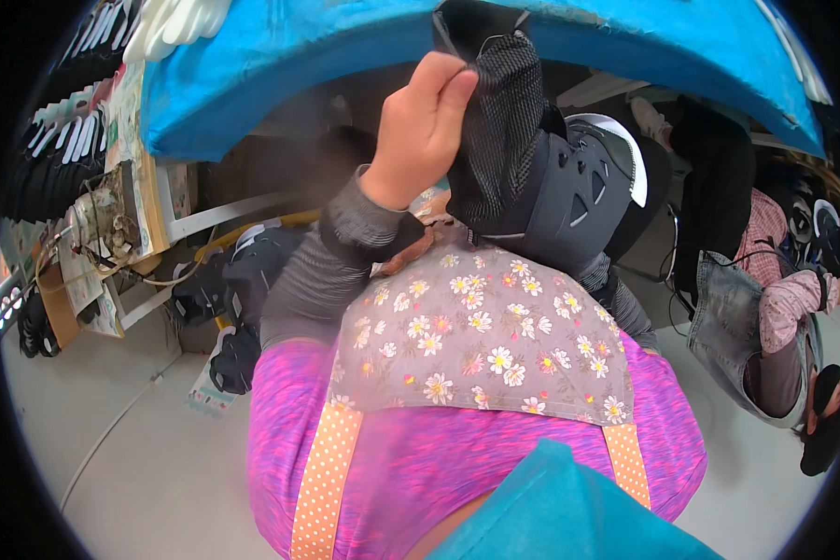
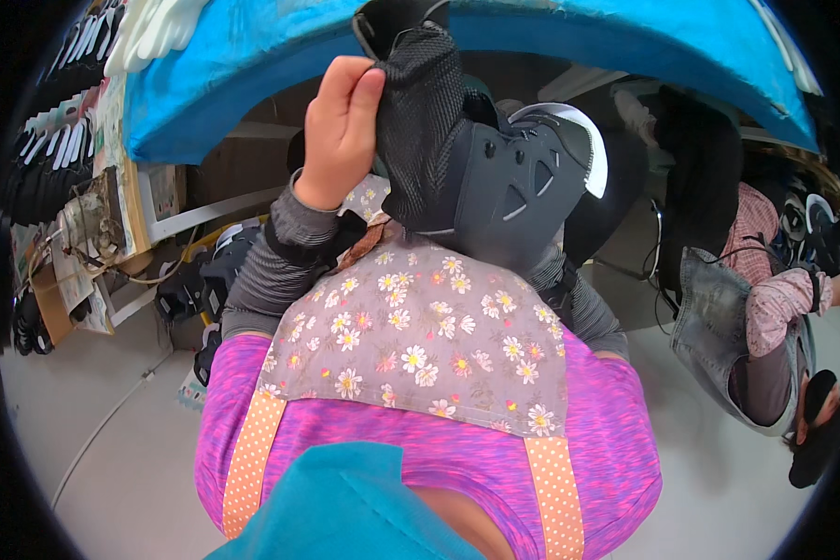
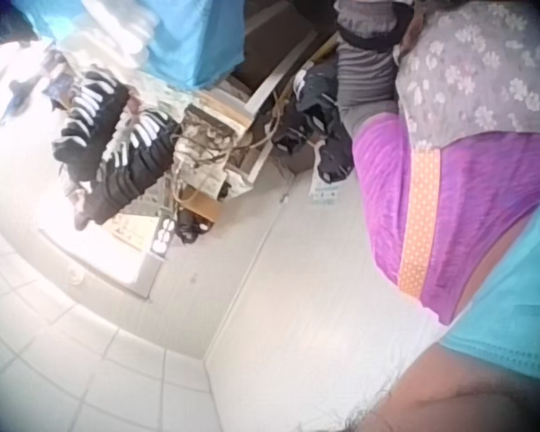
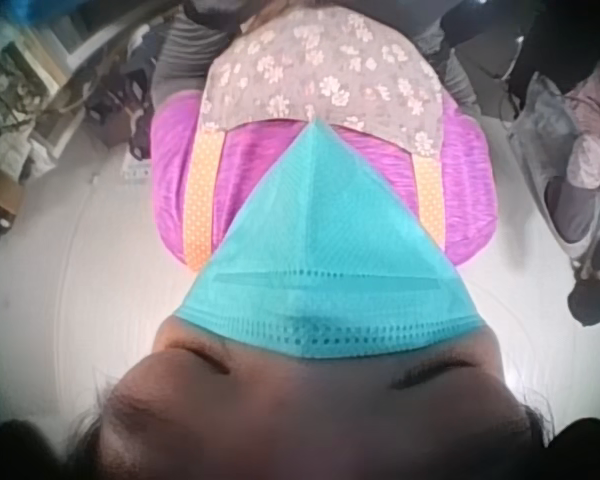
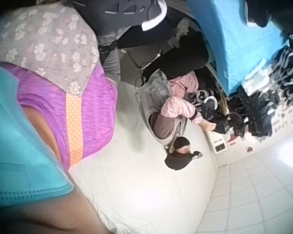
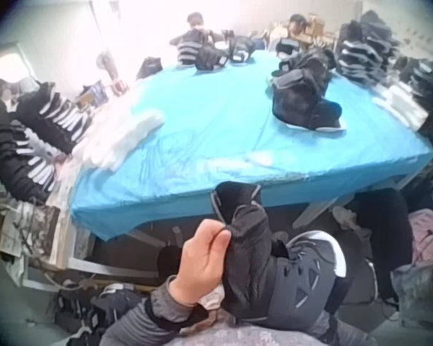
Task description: The person handles a black shoe upper, turning it over to check different sides before inserting a white foam component and a grey lining into the heel and interior. The person then places the assembled component into a yellow basket.
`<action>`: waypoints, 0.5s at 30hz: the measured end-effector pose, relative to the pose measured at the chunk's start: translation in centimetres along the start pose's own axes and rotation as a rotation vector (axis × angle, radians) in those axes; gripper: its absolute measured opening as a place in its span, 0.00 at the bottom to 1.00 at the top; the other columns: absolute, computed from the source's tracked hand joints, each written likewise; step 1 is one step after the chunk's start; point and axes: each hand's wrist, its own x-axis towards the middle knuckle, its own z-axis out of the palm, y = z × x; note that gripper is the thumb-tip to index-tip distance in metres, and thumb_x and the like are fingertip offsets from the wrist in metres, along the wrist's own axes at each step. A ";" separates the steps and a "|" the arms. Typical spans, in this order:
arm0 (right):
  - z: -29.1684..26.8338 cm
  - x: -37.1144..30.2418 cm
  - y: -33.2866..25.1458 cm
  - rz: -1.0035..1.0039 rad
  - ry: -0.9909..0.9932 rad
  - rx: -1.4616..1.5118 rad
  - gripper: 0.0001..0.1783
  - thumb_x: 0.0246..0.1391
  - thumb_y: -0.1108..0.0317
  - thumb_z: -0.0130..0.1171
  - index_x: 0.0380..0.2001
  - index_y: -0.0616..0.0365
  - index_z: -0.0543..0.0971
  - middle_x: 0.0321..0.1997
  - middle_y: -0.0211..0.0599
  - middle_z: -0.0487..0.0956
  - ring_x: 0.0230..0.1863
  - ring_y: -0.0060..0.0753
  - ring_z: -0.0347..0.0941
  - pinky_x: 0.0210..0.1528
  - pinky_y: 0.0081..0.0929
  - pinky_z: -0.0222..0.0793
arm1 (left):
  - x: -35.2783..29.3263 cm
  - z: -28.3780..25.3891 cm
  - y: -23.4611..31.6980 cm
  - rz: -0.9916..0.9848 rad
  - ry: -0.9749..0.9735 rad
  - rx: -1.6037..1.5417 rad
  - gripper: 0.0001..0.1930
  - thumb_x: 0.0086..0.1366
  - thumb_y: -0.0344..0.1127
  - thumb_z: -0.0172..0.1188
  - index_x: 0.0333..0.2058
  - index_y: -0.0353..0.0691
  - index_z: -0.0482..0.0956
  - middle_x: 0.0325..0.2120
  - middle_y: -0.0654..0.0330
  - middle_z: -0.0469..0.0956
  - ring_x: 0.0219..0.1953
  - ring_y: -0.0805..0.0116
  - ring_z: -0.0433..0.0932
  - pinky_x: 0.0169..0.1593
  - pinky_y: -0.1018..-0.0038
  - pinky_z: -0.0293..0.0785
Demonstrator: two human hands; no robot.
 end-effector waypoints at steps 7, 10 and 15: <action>0.0 -0.5 0.2 0.024 -0.017 0.019 0.23 0.50 0.71 0.63 0.50 0.61 0.72 0.50 0.45 0.75 0.48 0.42 0.73 0.50 0.36 0.70 | 0.7 1.7 -2.1 -0.204 0.153 0.049 0.11 0.72 0.37 0.57 0.34 0.35 0.76 0.17 0.67 0.69 0.22 0.83 0.63 0.25 0.79 0.61; 0.0 -0.7 0.4 0.031 -0.020 0.024 0.23 0.50 0.71 0.63 0.50 0.61 0.72 0.50 0.45 0.75 0.49 0.42 0.73 0.50 0.36 0.70 | 0.9 2.3 -2.6 -0.069 0.176 0.193 0.11 0.68 0.38 0.62 0.32 0.36 0.78 0.19 0.60 0.77 0.20 0.76 0.73 0.27 0.79 0.68; 0.0 -0.8 0.5 0.041 -0.025 0.034 0.24 0.50 0.70 0.63 0.51 0.61 0.72 0.51 0.45 0.74 0.49 0.42 0.73 0.51 0.36 0.70 | 0.7 3.1 -3.6 0.114 0.200 0.336 0.09 0.67 0.38 0.62 0.32 0.39 0.78 0.19 0.54 0.78 0.20 0.58 0.79 0.24 0.72 0.72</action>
